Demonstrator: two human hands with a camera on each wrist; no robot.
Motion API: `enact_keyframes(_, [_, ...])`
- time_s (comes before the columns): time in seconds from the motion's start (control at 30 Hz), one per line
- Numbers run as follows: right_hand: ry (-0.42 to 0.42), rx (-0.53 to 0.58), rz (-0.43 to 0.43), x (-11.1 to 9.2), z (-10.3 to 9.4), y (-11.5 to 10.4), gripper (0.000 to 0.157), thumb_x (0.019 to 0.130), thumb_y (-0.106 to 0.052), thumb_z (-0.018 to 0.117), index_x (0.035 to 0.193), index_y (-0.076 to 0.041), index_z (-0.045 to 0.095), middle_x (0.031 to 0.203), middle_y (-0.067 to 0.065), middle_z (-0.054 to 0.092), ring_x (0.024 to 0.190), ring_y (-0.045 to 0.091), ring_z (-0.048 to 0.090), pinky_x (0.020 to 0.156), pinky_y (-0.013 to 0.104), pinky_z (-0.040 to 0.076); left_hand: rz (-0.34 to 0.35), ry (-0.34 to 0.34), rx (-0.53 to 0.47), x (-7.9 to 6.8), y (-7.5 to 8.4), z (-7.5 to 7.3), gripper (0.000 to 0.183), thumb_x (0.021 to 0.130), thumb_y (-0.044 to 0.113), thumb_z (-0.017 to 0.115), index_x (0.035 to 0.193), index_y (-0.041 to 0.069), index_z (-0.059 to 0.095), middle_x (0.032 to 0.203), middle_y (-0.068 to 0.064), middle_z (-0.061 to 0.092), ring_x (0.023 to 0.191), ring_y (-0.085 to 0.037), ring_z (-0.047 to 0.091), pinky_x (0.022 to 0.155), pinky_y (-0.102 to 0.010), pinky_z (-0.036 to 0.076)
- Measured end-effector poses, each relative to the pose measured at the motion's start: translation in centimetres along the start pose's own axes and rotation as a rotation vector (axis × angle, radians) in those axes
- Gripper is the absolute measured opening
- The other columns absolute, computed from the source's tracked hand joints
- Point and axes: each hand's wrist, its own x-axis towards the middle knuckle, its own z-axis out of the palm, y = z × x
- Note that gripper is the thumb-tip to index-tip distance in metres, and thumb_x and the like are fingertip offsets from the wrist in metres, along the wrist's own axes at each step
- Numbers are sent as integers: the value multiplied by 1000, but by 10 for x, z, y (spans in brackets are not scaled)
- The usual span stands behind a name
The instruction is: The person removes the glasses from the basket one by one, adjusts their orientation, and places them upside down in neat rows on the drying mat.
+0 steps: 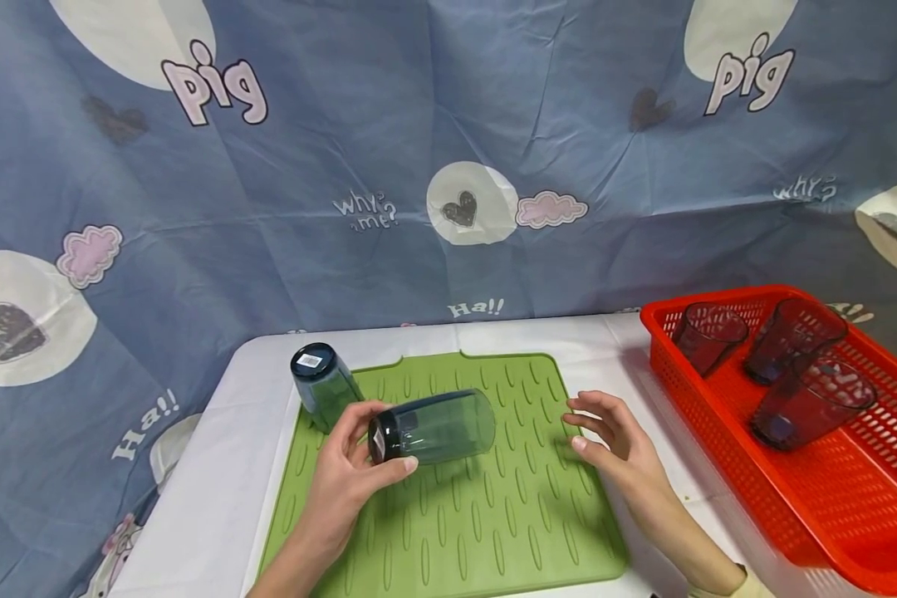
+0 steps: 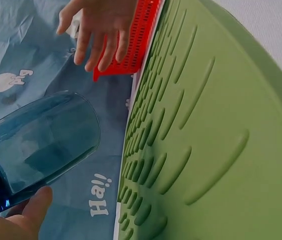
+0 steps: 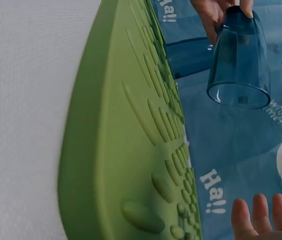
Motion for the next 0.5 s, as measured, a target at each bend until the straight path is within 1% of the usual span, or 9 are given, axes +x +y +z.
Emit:
enact_keyframes(0.1, [0,16,-2,1,-2,1,47,94,7,56,137,6,37,134,14,49,122,30,52,89,35,54,0,17,14,1,1,-1,66,69,-12,77,127,7,52,128,-14,54,111,-30,60,89,-36,54])
enact_keyframes(0.27, [-24,10,-12,2,-5,3,46,94,7,56,137,6,38,135,14,49,123,30,52,89,34,54,13,51,31,3,3,-2,65,70,-12,76,128,5,51,126,-14,57,112,-27,61,89,-34,54])
enact_keyframes(0.37, [-39,7,-16,2,-6,3,45,94,7,56,136,8,39,135,14,49,123,31,52,89,32,53,11,73,34,3,4,-3,65,71,-12,76,129,4,50,126,-14,57,112,-26,61,88,-34,54])
enact_keyframes(0.5, [-52,7,-2,3,-6,3,44,95,6,56,136,5,40,135,13,49,123,30,53,90,33,53,6,98,41,4,3,-4,66,73,-10,76,132,4,48,127,-13,57,113,-25,61,88,-35,55])
